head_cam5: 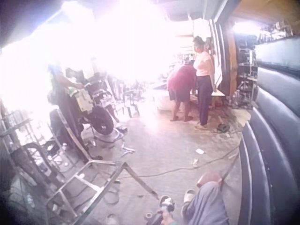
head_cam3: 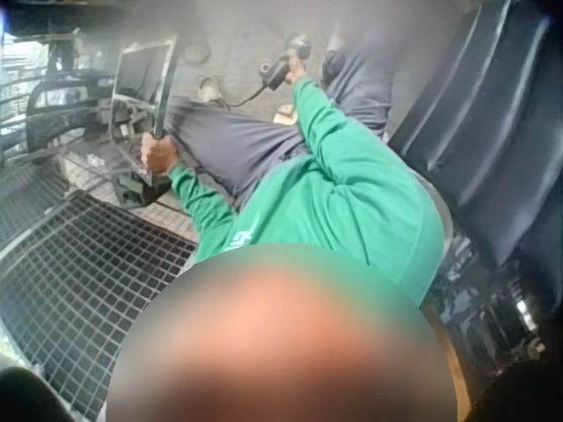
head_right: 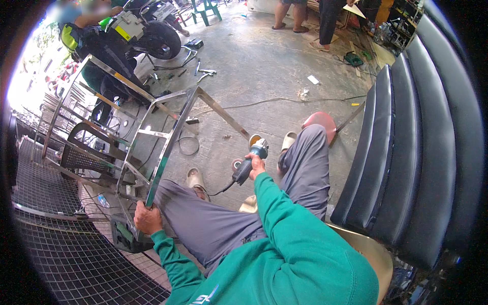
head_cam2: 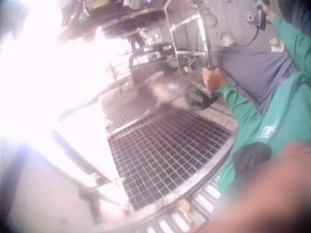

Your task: The person sits on the floor and uses an angle grinder to smooth the edges of a rectangular metal frame. The person holds the frame with one hand and operates the grinder with the other, moving along the frame's edges.

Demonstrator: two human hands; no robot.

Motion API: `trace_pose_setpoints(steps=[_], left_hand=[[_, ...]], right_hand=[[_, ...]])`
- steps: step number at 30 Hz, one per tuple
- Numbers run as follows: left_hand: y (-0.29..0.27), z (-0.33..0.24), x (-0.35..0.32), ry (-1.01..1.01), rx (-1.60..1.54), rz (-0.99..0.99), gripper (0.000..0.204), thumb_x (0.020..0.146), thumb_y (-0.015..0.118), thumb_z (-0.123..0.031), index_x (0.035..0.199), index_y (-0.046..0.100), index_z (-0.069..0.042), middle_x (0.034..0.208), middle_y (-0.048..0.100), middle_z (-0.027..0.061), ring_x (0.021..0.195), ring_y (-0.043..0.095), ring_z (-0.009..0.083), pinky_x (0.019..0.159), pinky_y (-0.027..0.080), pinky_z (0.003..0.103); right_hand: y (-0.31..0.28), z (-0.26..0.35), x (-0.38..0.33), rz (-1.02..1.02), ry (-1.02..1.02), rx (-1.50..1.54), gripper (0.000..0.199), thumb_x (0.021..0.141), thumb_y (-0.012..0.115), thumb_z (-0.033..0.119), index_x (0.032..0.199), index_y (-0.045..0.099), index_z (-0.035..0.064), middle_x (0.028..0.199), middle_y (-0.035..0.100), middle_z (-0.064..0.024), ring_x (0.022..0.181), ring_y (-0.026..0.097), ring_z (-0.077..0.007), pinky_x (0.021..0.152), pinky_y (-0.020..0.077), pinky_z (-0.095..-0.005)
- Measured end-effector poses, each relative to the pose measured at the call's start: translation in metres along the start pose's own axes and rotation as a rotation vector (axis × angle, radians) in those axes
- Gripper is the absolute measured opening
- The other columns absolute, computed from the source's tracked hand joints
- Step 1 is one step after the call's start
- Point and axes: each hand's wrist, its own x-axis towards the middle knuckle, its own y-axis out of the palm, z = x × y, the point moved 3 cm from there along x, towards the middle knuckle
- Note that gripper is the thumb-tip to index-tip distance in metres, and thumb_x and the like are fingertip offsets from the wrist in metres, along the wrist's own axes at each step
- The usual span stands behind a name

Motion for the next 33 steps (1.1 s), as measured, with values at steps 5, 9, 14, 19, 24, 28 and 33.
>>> trace_pose_setpoints(steps=[5, 9, 14, 19, 24, 28, 33], left_hand=[[-0.006, -0.001, -0.001, 0.016, -0.022, 0.022, 0.018, 0.082, 0.069, -0.019, 0.086, 0.055, -0.008, 0.084, 0.067, 0.01, 0.083, 0.067, 0.0365, 0.072, 0.049, 0.052], [-0.009, -0.002, 0.001, -0.002, -0.042, 0.067, 0.023, 0.081, 0.072, -0.021, 0.086, 0.054, -0.008, 0.084, 0.067, 0.0109, 0.084, 0.067, 0.0377, 0.072, 0.048, 0.054], [-0.01, -0.005, 0.001, 0.004, -0.011, 0.083, 0.027, 0.082, 0.074, -0.024, 0.085, 0.053, -0.008, 0.084, 0.066, 0.0103, 0.084, 0.067, 0.0384, 0.07, 0.048, 0.055], [-0.008, -0.008, 0.001, -0.015, 0.026, 0.068, 0.024, 0.082, 0.071, -0.021, 0.084, 0.051, -0.008, 0.082, 0.067, 0.0125, 0.079, 0.066, 0.041, 0.067, 0.048, 0.056], [-0.007, -0.011, 0.0, -0.028, 0.077, 0.054, 0.022, 0.082, 0.069, -0.02, 0.085, 0.051, -0.007, 0.08, 0.066, 0.0158, 0.078, 0.066, 0.0432, 0.066, 0.046, 0.058], [-0.008, -0.017, 0.001, -0.023, 0.166, 0.073, 0.026, 0.082, 0.071, -0.022, 0.085, 0.051, -0.007, 0.079, 0.065, 0.017, 0.076, 0.064, 0.0451, 0.066, 0.045, 0.059], [-0.007, -0.022, 0.005, -0.118, 0.166, 0.127, 0.027, 0.086, 0.069, -0.033, 0.087, 0.055, -0.01, 0.079, 0.067, 0.0181, 0.077, 0.065, 0.0479, 0.064, 0.044, 0.062]], right_hand=[[0.022, 0.017, -0.027, -0.049, -0.089, -0.15, 0.047, 0.079, 0.085, 0.019, 0.114, 0.062, -0.0014, 0.092, 0.065, -0.0155, 0.074, 0.071, -0.0311, 0.063, 0.0629, -0.0496], [0.034, 0.049, -0.038, 0.019, -0.14, -0.378, 0.058, 0.073, 0.089, 0.028, 0.117, 0.062, 0.0024, 0.092, 0.064, -0.012, 0.074, 0.067, -0.0284, 0.069, 0.0591, -0.052], [0.055, 0.12, -0.016, -0.018, -0.207, -0.511, 0.033, 0.071, 0.083, 0.018, 0.096, 0.066, 0.0045, 0.084, 0.064, -0.0092, 0.07, 0.066, -0.0242, 0.067, 0.0587, -0.048], [0.055, 0.162, -0.003, -0.04, -0.277, -0.571, 0.036, 0.07, 0.086, 0.018, 0.096, 0.067, 0.0024, 0.086, 0.063, -0.0097, 0.072, 0.067, -0.0253, 0.067, 0.0591, -0.0491], [0.025, 0.144, 0.037, -0.18, -0.185, -0.739, 0.048, 0.066, 0.093, 0.018, 0.102, 0.069, -0.0021, 0.095, 0.069, -0.0142, 0.076, 0.069, -0.0276, 0.068, 0.0594, -0.0489], [0.001, 0.109, 0.079, -0.394, -0.092, -0.858, 0.062, 0.062, 0.093, 0.013, 0.115, 0.067, -0.0088, 0.11, 0.072, -0.0193, 0.085, 0.073, -0.0324, 0.077, 0.0616, -0.0491], [-0.009, 0.087, 0.109, -0.47, -0.03, -0.799, 0.064, 0.062, 0.092, 0.013, 0.116, 0.067, -0.0097, 0.112, 0.072, -0.0195, 0.088, 0.073, -0.0314, 0.082, 0.0613, -0.0472]])
